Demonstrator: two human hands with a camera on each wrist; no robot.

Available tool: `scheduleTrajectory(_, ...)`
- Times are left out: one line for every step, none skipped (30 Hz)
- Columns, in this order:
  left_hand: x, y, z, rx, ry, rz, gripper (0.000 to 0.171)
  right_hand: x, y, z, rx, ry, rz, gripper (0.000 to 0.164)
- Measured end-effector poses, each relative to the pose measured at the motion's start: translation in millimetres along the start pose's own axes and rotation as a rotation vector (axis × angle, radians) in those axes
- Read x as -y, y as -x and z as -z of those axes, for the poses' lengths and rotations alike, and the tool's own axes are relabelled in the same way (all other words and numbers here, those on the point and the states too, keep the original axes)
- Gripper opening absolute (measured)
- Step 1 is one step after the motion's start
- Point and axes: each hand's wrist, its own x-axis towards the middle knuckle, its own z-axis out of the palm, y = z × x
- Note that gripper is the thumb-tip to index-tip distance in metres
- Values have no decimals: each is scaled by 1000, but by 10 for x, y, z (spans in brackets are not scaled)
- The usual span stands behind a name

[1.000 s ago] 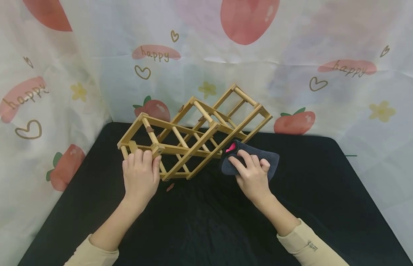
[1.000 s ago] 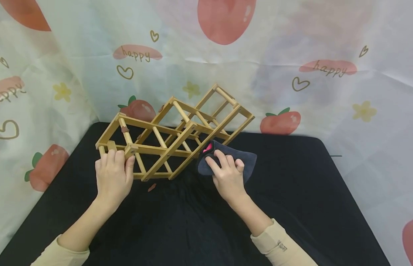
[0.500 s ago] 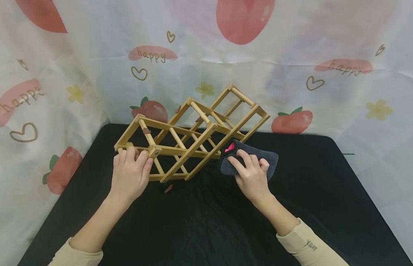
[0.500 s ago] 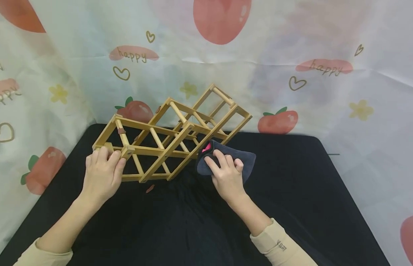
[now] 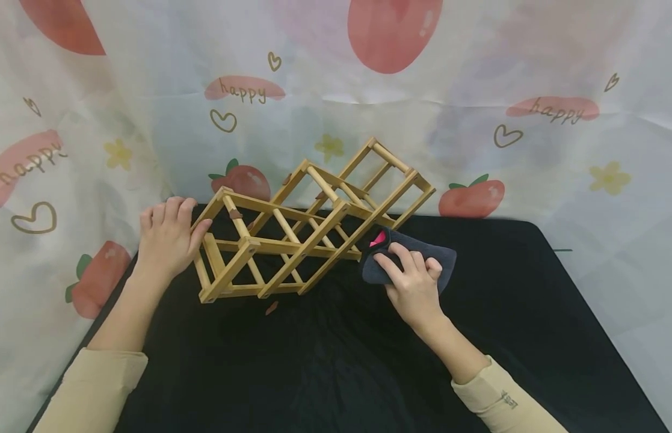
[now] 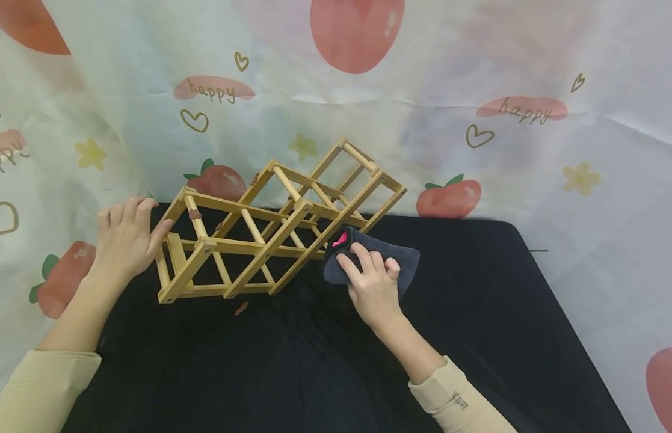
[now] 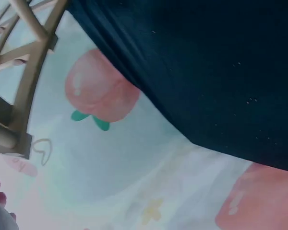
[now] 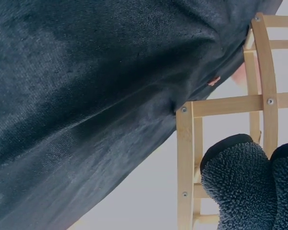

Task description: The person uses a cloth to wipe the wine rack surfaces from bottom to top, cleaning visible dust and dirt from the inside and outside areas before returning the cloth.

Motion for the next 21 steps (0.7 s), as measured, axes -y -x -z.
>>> scheduleTrajectory(22,-8,-22,19,-4,-1,53,-5,4,1,0,1,-2,30)
scheduleTrajectory(41,-15,-43,38,-6,0,52,-9,6,5,4,4,-3,31)
scheduleTrajectory(56,-22,-62,59,-7,1,52,-13,10,7,3,4,-5,32)
scheduleTrajectory(69,-27,-80,84,-6,4,52,-15,15,11,8,7,-7,33)
scheduleTrajectory(80,-32,-98,104,-1,7,52,-18,20,16,11,11,-10,35)
scheduleTrajectory(87,-36,-114,118,3,12,52,-21,26,20,13,15,-14,37)
scheduleTrajectory(93,-40,-128,131,11,18,53,-23,30,25,13,14,-16,38)
scheduleTrajectory(97,-44,-140,139,19,17,53,-26,35,29,11,15,-19,40)
scheduleTrajectory(100,-48,-152,144,29,15,53,-30,41,31,7,12,-22,41)
scheduleTrajectory(102,-53,-163,147,38,11,53,-33,45,37,10,15,-27,42)
scheduleTrajectory(104,-60,-172,147,44,4,53,-36,48,40,9,15,-31,42)
scheduleTrajectory(105,-68,-180,146,48,-3,53,-39,50,42,4,11,-31,42)
scheduleTrajectory(108,-74,-187,143,49,-12,53,-42,50,45,6,10,-31,41)
scheduleTrajectory(109,-79,-194,135,53,-22,53,-44,51,47,7,8,-34,40)
scheduleTrajectory(110,-83,-199,129,55,-26,53,-45,49,48,8,7,-37,39)
scheduleTrajectory(110,-85,-203,123,57,-27,53,-46,47,49,9,7,-39,38)
scheduleTrajectory(109,-84,-208,115,61,-25,53,-46,44,49,6,3,-39,37)
scheduleTrajectory(108,-82,-210,105,67,-21,54,-46,39,49,4,-1,-39,37)
scheduleTrajectory(105,-78,-213,97,74,-17,54,-45,36,51,8,1,-43,36)
scheduleTrajectory(100,-73,-215,86,80,-13,54,-43,34,51,4,-1,-47,36)
scheduleTrajectory(96,-69,-218,75,80,-10,54,-40,31,54,7,1,-51,37)
